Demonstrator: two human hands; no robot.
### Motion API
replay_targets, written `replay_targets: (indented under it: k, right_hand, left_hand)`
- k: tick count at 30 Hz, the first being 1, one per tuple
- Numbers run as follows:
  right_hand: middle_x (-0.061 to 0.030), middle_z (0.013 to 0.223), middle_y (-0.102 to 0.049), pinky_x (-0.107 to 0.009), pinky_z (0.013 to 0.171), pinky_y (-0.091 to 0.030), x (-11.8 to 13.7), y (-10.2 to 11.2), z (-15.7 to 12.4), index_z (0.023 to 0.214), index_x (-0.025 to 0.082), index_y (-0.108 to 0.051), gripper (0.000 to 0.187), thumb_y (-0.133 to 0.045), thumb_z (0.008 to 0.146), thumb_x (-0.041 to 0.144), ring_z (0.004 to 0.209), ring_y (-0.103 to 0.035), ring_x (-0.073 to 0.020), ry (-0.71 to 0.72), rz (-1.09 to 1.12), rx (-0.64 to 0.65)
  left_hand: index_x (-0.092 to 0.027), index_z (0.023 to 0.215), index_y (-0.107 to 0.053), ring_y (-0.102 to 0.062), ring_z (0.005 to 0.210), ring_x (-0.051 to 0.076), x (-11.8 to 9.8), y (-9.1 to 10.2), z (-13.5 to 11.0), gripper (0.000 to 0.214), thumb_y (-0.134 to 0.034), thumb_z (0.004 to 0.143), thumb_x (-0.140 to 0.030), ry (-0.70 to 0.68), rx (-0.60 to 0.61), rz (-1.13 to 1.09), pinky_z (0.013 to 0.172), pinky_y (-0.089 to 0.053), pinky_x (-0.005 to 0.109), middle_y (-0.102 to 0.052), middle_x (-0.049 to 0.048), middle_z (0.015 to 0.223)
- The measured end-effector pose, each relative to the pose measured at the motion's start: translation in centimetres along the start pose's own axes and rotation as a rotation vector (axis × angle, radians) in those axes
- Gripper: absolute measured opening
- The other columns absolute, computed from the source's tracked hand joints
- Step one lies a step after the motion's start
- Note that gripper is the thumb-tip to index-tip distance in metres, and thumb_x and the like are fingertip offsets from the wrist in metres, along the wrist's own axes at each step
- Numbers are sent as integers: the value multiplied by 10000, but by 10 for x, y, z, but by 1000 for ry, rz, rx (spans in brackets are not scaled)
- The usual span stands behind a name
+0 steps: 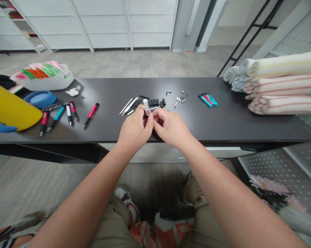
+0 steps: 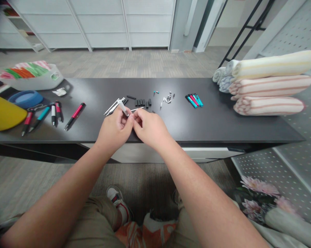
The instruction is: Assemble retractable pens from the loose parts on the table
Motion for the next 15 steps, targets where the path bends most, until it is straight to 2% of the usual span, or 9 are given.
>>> replay_targets:
  k: [15]
  right_hand:
    - [-18, 933, -788, -295, 712, -459, -2, -2, 1, 1010, 236, -678, 116, -578, 1003, 294, 795, -706, -189, -3, 3, 7]
  left_hand:
    - [-225, 1024, -596, -619, 684, 180, 0, 2, 2, 118, -572, 989, -335, 23, 9, -35, 671, -428, 316, -680, 12, 812]
Point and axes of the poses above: each hand's wrist, its own z-axis towards the middle knuckle, its own y-axis out of the back of the hand, x = y × z, the point moved 3 cm from there along z, towards the middle knuckle
